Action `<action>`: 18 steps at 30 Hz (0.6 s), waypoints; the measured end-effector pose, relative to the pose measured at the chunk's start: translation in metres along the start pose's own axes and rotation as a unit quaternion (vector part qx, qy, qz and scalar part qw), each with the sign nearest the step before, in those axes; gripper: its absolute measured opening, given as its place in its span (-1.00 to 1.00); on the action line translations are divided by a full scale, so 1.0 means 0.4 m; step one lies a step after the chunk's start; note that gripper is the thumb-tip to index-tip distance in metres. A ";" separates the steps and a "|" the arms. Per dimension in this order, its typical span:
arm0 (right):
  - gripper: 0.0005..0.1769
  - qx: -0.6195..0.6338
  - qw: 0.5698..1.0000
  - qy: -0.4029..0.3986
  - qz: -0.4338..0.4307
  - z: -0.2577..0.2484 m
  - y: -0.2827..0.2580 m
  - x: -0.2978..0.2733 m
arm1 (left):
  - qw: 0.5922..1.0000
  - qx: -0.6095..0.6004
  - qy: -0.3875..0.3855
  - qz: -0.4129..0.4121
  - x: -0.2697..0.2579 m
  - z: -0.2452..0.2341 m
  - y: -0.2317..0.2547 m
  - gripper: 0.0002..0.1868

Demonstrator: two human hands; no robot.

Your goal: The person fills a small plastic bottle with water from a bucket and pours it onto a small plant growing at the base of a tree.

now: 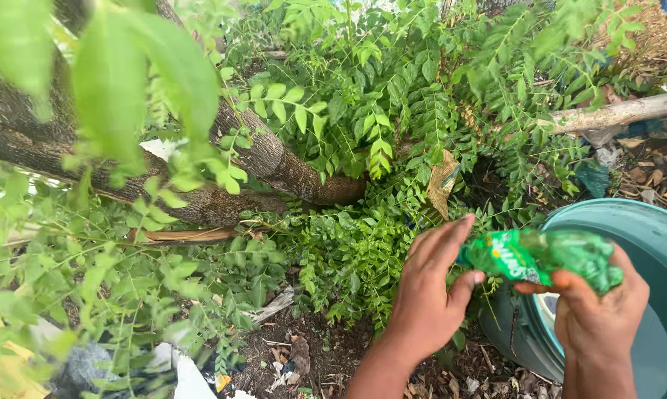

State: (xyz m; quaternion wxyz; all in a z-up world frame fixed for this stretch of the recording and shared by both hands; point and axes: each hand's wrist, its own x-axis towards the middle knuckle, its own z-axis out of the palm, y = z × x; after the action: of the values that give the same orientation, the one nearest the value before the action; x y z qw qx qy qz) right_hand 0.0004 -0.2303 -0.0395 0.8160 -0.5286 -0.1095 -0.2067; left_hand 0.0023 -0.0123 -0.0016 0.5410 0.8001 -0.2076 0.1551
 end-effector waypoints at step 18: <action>-0.58 -0.398 0.908 -0.133 0.011 0.130 0.009 0.002 | 0.986 -0.167 0.018 -0.019 0.006 -0.028 -0.026 -0.66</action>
State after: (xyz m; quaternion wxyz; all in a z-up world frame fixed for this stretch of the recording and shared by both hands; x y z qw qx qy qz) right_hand 0.0048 -0.1821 -0.0205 0.5181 -0.8331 -0.1203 -0.1518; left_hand 0.0094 0.0011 -0.0047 0.6733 0.6996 -0.2056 0.1225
